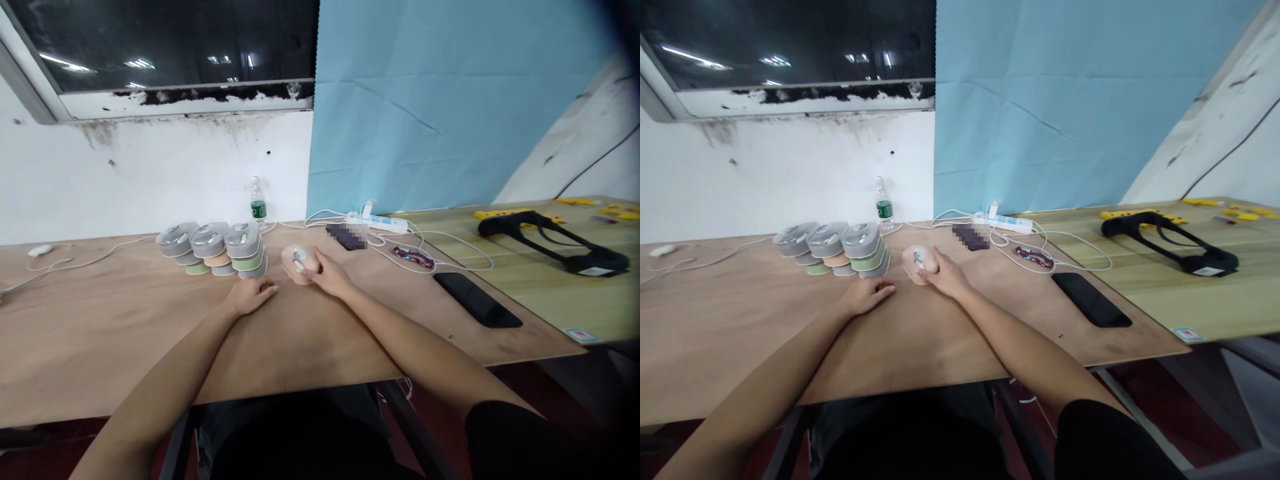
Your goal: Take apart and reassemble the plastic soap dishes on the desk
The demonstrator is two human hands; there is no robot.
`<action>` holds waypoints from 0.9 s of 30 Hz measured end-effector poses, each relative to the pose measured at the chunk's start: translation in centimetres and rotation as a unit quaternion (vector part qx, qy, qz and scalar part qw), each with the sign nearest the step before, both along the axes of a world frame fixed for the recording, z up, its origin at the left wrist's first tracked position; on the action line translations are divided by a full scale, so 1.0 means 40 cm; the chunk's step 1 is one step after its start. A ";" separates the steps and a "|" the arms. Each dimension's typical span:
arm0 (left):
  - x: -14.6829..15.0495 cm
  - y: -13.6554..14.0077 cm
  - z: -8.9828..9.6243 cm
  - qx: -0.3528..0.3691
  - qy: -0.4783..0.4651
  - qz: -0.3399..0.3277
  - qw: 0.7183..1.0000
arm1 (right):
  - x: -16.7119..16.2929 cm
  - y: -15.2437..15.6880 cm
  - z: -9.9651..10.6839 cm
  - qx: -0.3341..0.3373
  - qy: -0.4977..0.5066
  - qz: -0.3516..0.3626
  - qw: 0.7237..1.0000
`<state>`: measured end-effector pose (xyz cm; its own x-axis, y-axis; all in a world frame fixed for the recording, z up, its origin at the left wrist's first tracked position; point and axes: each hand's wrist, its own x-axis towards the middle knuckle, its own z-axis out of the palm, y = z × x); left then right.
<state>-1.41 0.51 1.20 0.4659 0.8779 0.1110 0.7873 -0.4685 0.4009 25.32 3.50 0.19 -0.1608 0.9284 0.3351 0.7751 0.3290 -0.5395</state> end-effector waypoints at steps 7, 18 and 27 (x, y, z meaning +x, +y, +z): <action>-0.003 -0.001 -0.003 0.002 -0.015 0.010 1.000 | -0.033 -0.019 -0.008 0.006 -0.006 0.057 0.998; -0.009 0.015 -0.015 0.009 -0.019 0.037 0.999 | -0.038 0.014 -0.019 0.026 0.004 0.135 0.991; -0.012 0.008 -0.010 0.011 -0.014 0.017 1.000 | 0.059 0.032 -0.005 0.050 -0.036 0.049 0.997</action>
<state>-1.90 0.82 0.81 0.4326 0.8902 0.1431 0.7918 -0.4510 0.4119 27.66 4.78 -0.02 -0.2767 0.8698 0.4085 0.7723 0.4543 -0.4441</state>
